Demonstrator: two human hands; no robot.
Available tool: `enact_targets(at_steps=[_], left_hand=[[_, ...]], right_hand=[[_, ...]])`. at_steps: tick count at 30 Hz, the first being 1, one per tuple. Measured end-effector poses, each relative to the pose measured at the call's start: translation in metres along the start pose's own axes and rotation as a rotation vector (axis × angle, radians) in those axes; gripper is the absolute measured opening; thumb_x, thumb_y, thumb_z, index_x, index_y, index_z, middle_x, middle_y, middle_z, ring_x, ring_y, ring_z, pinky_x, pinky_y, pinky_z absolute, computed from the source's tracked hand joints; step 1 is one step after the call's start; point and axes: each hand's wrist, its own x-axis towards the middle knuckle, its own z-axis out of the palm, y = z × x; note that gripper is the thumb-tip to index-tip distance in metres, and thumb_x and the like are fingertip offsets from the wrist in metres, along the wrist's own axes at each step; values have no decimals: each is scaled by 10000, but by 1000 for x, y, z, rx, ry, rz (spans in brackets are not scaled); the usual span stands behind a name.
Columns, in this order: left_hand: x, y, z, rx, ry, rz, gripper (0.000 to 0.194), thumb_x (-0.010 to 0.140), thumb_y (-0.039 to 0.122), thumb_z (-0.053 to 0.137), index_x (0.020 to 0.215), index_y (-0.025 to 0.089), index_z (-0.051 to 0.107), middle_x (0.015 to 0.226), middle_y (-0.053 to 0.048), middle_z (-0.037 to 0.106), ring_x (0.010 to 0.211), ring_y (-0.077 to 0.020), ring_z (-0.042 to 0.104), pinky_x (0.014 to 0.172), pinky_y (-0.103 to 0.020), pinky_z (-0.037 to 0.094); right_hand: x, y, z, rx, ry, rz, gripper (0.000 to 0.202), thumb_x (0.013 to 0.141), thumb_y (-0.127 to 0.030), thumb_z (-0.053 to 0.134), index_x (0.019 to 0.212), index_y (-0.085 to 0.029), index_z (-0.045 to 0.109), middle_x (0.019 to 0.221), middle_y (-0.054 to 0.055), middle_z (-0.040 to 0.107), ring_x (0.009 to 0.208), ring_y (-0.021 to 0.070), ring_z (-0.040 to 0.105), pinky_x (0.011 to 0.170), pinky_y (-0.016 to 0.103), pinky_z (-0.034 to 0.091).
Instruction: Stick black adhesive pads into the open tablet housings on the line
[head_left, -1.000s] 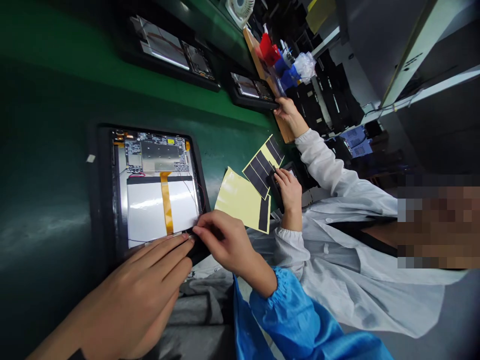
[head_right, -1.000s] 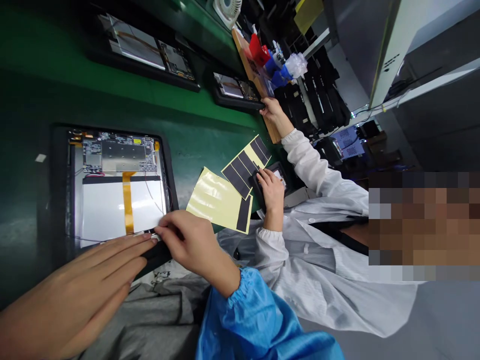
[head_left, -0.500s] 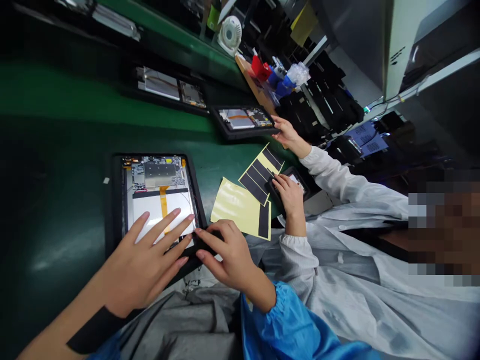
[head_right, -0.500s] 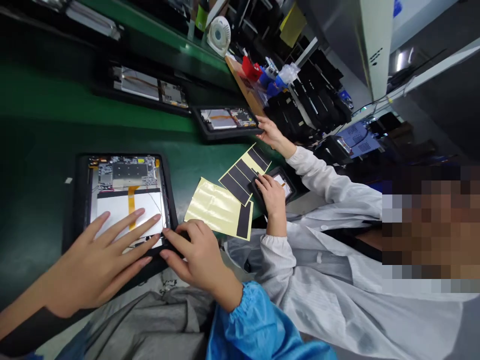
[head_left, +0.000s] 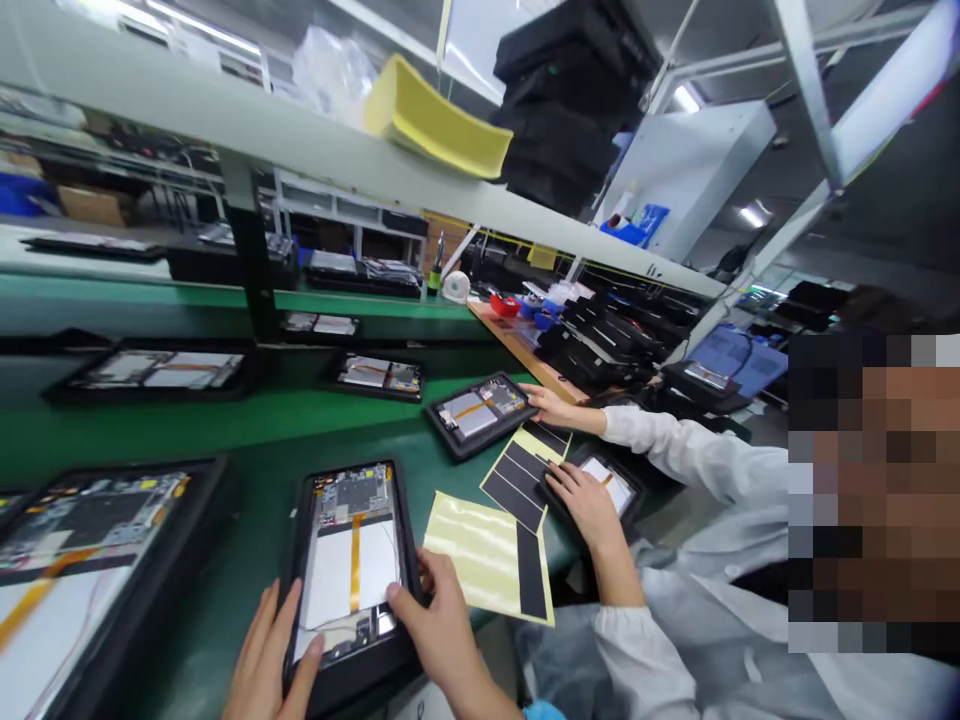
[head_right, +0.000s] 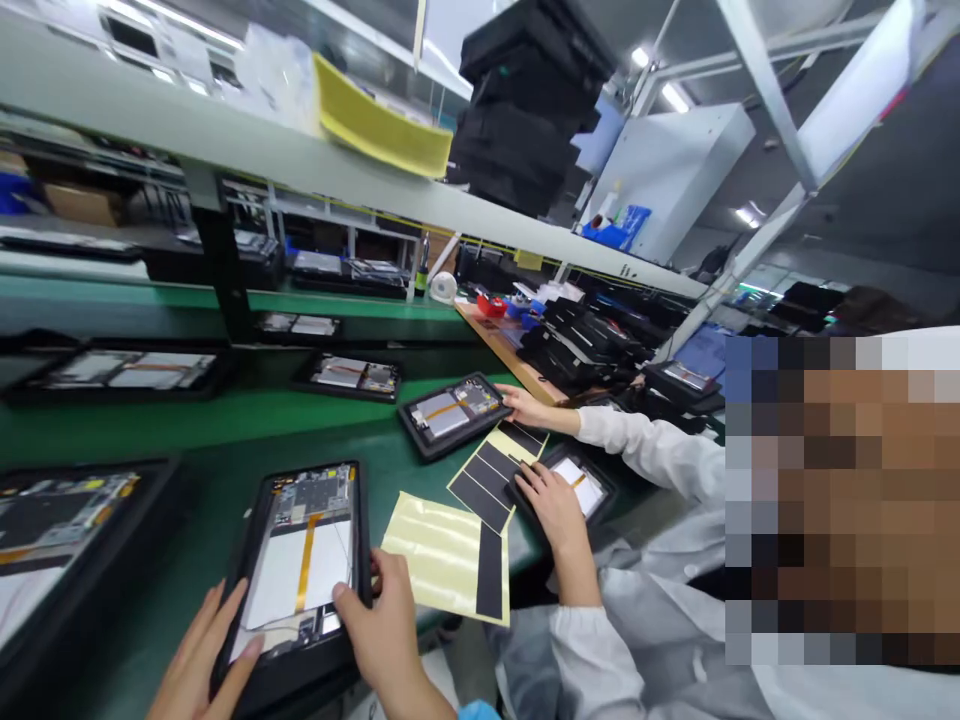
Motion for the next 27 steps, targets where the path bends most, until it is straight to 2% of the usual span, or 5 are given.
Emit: enact_targets(at_steps=[5, 10, 15, 21, 27], left_hand=[[46, 39, -5, -482, 222, -412, 695, 1043, 404, 518, 1674, 340, 233, 1675, -110, 409, 1525, -365, 416, 1232, -581, 383], [131, 59, -40, -892, 318, -447, 857, 905, 501, 695, 1633, 285, 298, 1588, -138, 524, 1483, -343, 491, 1250, -519, 400], [149, 36, -45, -760, 273, -464, 702, 942, 472, 610, 1574, 284, 371, 1548, -143, 548, 1362, -343, 604, 1153, -546, 506], [125, 3, -54, -356, 128, -369, 512, 864, 514, 611, 1284, 222, 618, 1425, -167, 609, 1466, -441, 430, 1261, -679, 262], [156, 32, -67, -155, -222, -113, 316, 964, 348, 464, 1086, 172, 696, 1287, -180, 659, 1302, -364, 549, 1178, -571, 401]], right_hand=[[28, -35, 8, 441, -25, 174, 458, 596, -229, 834, 1020, -240, 663, 916, -5, 666, 734, 192, 675, 681, 296, 566], [70, -71, 19, 557, -96, 221, 698, 615, -294, 799, 1259, -244, 535, 943, 22, 753, 863, 243, 745, 762, 324, 587], [83, -73, 31, 578, -149, 161, 762, 627, -341, 812, 1302, -268, 465, 1045, 41, 775, 947, 255, 765, 867, 369, 604], [65, -44, 47, 437, -271, 169, 732, 612, -372, 829, 1251, -262, 490, 1031, 64, 751, 967, 305, 757, 928, 496, 605], [51, -71, 30, 117, -215, -153, 447, 820, -280, 786, 1250, -244, 674, 1529, 125, 509, 1498, 317, 394, 1282, 527, 272]])
